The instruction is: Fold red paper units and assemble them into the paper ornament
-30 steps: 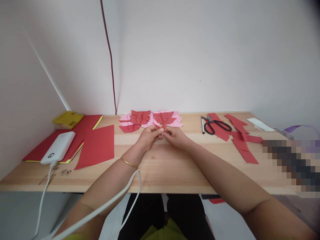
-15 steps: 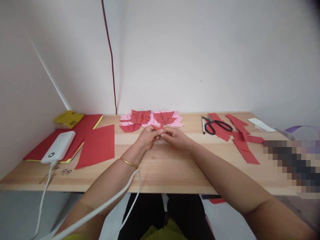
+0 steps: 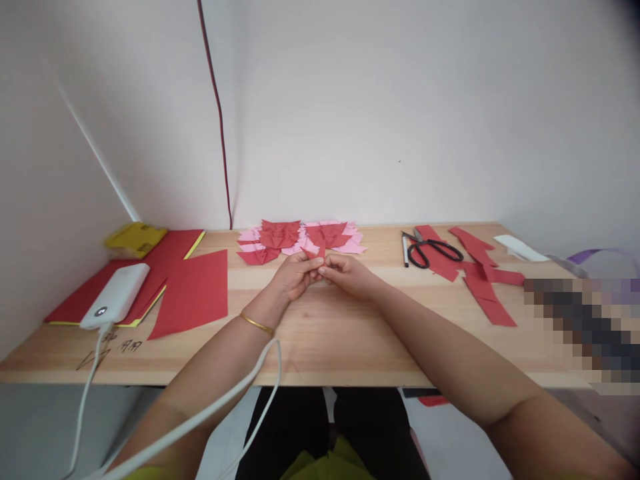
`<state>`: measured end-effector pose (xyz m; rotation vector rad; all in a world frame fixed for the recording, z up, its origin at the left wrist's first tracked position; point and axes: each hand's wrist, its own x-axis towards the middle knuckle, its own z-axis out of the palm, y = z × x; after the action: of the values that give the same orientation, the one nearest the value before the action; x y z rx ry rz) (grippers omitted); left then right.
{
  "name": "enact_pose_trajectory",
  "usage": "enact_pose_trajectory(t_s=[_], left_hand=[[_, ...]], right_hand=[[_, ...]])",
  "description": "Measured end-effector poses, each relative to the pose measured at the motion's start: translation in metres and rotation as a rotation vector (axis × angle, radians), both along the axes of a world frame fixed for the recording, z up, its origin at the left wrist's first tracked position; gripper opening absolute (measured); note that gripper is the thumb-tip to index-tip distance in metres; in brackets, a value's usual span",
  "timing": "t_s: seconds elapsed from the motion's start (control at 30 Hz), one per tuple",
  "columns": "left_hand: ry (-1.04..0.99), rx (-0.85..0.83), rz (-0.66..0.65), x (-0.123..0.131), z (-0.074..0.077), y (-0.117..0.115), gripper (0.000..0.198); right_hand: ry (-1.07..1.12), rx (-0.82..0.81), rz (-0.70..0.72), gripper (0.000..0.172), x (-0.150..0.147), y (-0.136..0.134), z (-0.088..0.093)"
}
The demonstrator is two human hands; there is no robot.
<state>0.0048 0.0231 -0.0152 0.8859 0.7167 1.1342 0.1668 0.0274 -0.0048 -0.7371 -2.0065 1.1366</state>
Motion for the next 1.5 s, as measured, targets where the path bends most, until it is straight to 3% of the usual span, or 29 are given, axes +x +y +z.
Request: enact_pose_trajectory(t_s=[0.23, 0.33, 0.43, 0.6, 0.83, 1.1, 1.5], left_hand=[[-0.015, -0.041, 0.006, 0.001, 0.004, -0.002, 0.028], [0.007, -0.03, 0.032, 0.002, 0.005, -0.002, 0.028], [0.052, 0.05, 0.111, 0.005, 0.006, -0.002, 0.029], [0.168, 0.106, 0.131, 0.007, 0.004, -0.002, 0.032], [0.191, 0.105, 0.0, 0.005, -0.002, -0.001, 0.03], [0.342, 0.13, 0.082, 0.005, 0.002, -0.003, 0.022], [0.548, 0.315, 0.07, 0.004, 0.004, -0.005, 0.022]], right_hand=[[-0.051, 0.121, -0.244, 0.022, -0.002, 0.001, -0.003], [-0.055, 0.154, -0.251, 0.02, -0.001, 0.002, -0.003], [-0.058, 0.122, -0.218, 0.018, 0.0, 0.002, -0.002], [-0.009, 0.045, -0.34, 0.023, 0.002, 0.007, -0.003], [0.059, 0.003, -0.349, 0.029, 0.004, 0.011, -0.006], [0.154, -0.145, -0.256, 0.03, 0.002, 0.011, -0.009], [0.165, -0.143, -0.278, 0.031, 0.002, 0.014, -0.015]])
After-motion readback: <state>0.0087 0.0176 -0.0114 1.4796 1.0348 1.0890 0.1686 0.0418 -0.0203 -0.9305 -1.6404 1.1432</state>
